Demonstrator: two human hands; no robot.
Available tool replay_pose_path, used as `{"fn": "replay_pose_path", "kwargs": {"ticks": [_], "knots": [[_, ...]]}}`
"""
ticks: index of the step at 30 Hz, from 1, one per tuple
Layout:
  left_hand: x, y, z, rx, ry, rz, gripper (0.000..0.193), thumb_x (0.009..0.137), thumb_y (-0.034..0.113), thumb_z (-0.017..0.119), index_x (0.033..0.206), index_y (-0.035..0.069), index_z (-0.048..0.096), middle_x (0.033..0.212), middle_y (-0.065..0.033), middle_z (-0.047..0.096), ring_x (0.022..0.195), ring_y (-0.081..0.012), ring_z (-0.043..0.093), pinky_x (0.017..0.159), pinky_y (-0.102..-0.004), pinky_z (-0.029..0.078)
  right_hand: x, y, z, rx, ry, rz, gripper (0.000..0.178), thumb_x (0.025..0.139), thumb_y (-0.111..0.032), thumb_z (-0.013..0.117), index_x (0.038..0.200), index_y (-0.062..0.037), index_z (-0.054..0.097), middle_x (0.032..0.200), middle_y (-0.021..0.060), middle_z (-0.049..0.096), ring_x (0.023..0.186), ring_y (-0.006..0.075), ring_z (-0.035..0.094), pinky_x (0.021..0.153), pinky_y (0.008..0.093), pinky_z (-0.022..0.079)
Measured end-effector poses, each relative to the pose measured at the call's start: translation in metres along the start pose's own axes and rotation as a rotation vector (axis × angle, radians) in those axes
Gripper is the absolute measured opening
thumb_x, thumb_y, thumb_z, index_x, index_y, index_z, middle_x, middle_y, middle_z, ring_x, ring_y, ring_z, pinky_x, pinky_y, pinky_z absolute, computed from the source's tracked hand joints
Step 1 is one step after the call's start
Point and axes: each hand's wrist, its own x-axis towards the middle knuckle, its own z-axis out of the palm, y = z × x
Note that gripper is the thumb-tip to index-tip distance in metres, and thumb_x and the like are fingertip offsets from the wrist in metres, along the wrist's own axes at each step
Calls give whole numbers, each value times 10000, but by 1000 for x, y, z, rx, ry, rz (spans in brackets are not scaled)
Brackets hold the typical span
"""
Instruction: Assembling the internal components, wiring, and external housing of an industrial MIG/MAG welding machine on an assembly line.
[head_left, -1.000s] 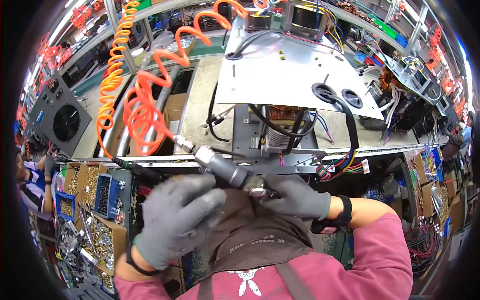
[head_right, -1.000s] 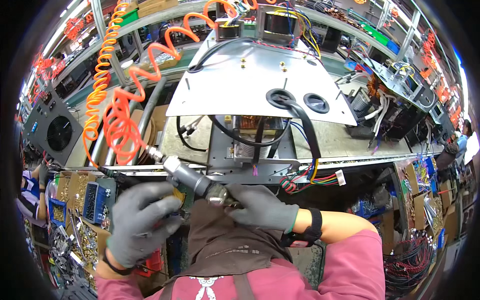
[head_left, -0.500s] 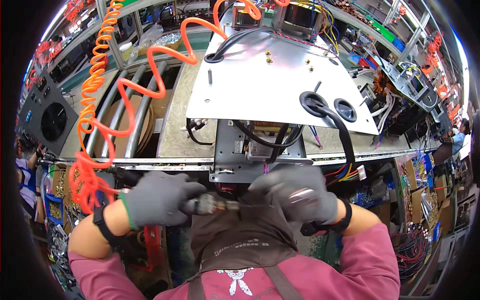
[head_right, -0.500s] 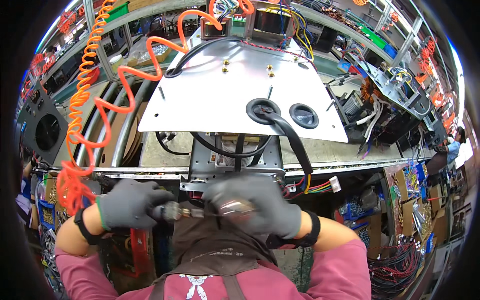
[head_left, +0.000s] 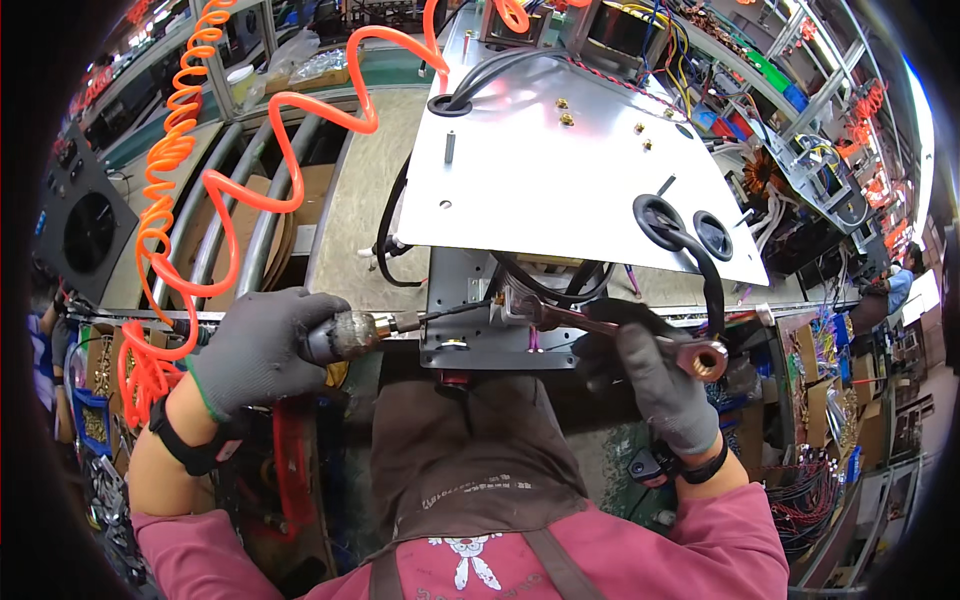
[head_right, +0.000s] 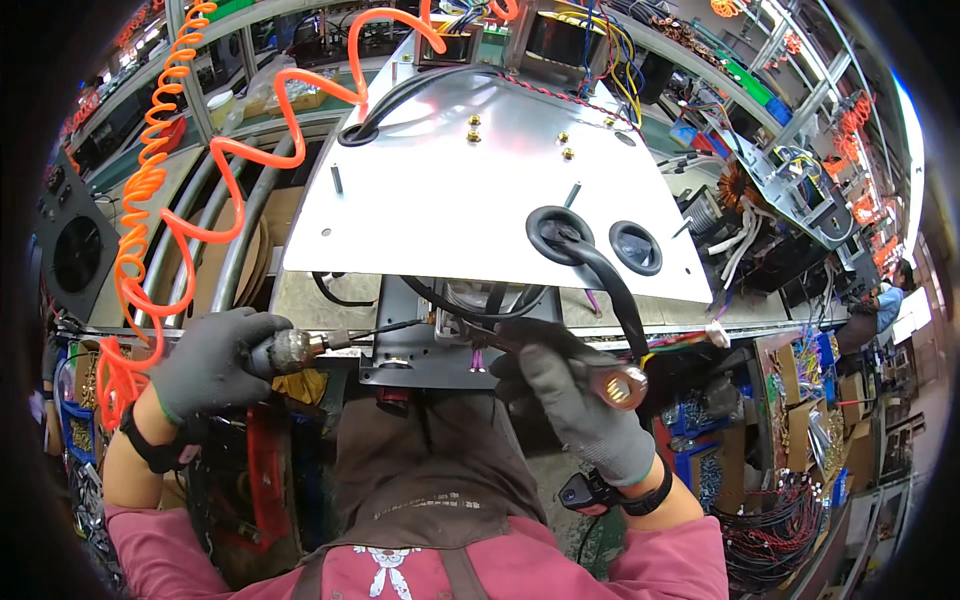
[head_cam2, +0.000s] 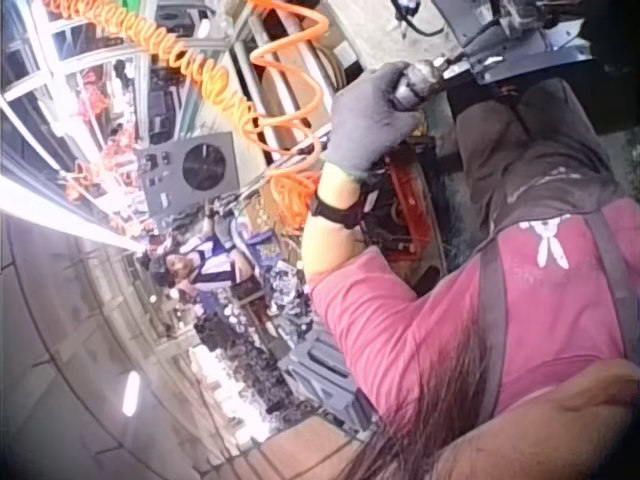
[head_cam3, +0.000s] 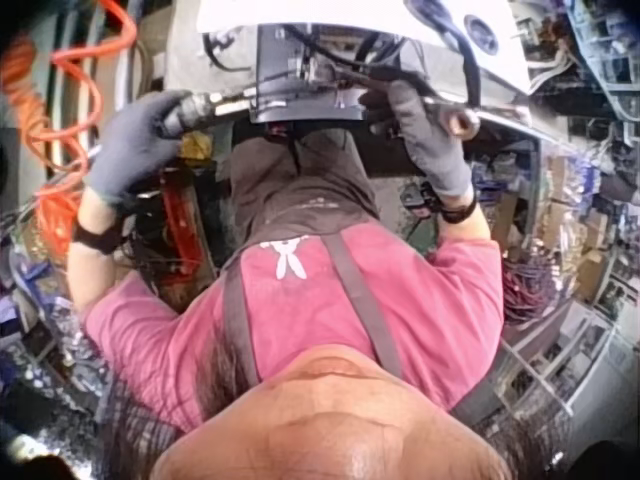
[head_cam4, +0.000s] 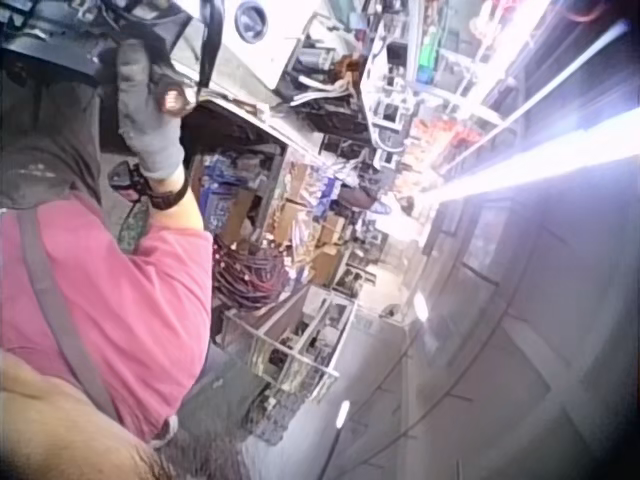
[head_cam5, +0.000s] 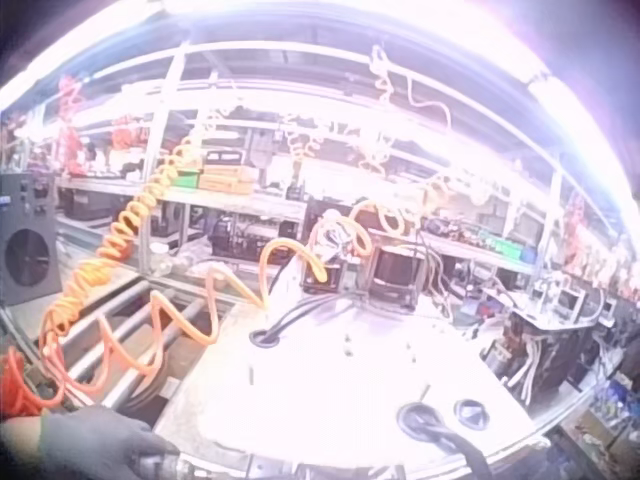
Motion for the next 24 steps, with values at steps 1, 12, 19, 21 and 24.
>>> {"fn": "replay_pose_path", "kwargs": {"ticks": [1,12,19,21,24], "knots": [[3,-1,3,2,-29,6,503,551,160,707,1044,90,634,874,-132,634,795,-324,626,720,-371,509,1,-1,1,-64,-47,6,304,941,-239,541,1109,5,610,870,85,681,716,112,627,630,242,500],[18,-13,7,44,-65,41,554,541,195,707,1079,98,621,883,-122,632,812,-318,624,727,-388,504,11,-22,4,-515,-170,-226,166,861,-100,560,960,9,637,853,161,649,746,267,652,657,323,505],[17,-11,7,-32,-22,27,534,527,191,719,1047,91,645,838,-135,629,784,-326,623,700,-392,501,11,-23,-11,-395,-192,-15,210,859,-112,577,1031,-12,641,862,135,653,711,198,629,625,284,487],[19,-12,10,-35,6,40,525,524,185,721,1036,88,649,828,-138,629,776,-328,624,695,-394,500,0,-27,-13,-125,-137,-4,233,850,-95,581,1055,0,640,854,93,651,706,142,608,618,260,477],[19,-14,14,4,0,40,517,525,173,722,1029,82,651,824,-140,630,772,-330,625,694,-395,500,-5,-32,-20,-84,-323,151,278,842,-78,609,1096,37,614,890,83,656,784,139,620,680,252,494]]}}
